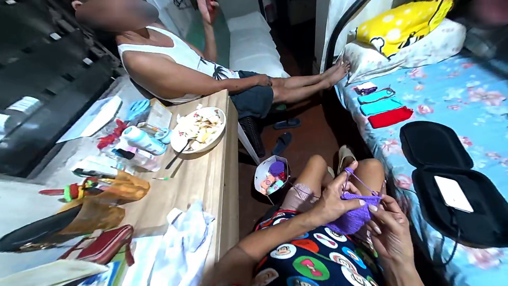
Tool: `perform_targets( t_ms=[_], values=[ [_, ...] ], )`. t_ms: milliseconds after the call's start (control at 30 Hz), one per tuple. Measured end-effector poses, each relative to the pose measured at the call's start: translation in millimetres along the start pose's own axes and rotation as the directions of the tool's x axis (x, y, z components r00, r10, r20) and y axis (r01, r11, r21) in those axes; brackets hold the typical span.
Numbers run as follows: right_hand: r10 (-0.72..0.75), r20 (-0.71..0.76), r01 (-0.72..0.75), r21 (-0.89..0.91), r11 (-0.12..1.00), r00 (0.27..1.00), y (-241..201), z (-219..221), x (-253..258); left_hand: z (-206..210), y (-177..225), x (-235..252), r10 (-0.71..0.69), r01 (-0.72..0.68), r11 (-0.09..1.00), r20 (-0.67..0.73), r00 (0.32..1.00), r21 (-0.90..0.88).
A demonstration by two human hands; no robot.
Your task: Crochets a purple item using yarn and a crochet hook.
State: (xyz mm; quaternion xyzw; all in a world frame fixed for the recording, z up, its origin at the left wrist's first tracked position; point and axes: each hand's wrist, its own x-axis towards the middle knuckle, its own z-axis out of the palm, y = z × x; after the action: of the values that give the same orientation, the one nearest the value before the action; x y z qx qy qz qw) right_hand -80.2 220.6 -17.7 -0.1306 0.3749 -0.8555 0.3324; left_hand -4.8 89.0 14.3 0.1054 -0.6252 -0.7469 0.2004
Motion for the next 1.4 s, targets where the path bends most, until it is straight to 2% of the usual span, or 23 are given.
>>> perform_targets(
  t_ms=[300,400,500,600,700,800,933,1033,1100,1200,1400],
  values=[
    [0.039,-0.034,-0.037,0.041,0.998,0.999,14,-11,1,-5,-22,3,0.034,-0.034,0.999,0.02,0.999,-0.028],
    [0.069,-0.059,-0.069,-0.003,0.998,0.996,14,-14,-1,-5,-30,-3,-0.025,0.025,1.0,-0.004,1.0,0.006],
    [0.111,-0.079,-0.109,0.029,0.994,0.991,13,-14,2,-6,-33,0,-0.092,0.092,0.996,-0.017,0.996,0.021],
    [0.143,-0.13,-0.147,-0.019,0.989,0.981,13,-10,4,-8,-33,2,-0.145,0.145,0.989,-0.024,0.989,-0.009],
    [0.136,-0.113,-0.149,-0.122,0.981,0.984,5,-10,4,-9,-27,4,-0.131,0.131,0.99,0.011,0.991,-0.054],
    [0.068,-0.031,-0.074,-0.278,0.958,0.997,-8,-15,4,-6,-14,6,-0.138,0.141,0.986,0.037,0.99,-0.086],
    [-0.009,0.118,0.071,-0.532,0.844,0.993,-39,-13,1,-5,5,8,-0.136,0.145,0.984,0.083,0.987,-0.108],
    [-0.057,0.164,0.149,-0.623,0.768,0.985,-62,0,-3,-1,20,10,-0.089,0.098,0.992,0.105,0.99,-0.077],
    [-0.096,0.207,0.21,-0.648,0.732,0.974,-75,11,-7,3,30,10,-0.058,0.072,0.992,0.137,0.989,-0.102],
    [-0.146,0.271,0.287,-0.611,0.738,0.951,-82,20,-8,9,42,10,0.003,0.02,0.991,0.172,0.985,-0.134],
    [-0.188,0.253,0.304,-0.573,0.761,0.949,-77,12,0,15,42,22,-0.001,0.026,0.988,0.163,0.987,-0.154]
  ],
)
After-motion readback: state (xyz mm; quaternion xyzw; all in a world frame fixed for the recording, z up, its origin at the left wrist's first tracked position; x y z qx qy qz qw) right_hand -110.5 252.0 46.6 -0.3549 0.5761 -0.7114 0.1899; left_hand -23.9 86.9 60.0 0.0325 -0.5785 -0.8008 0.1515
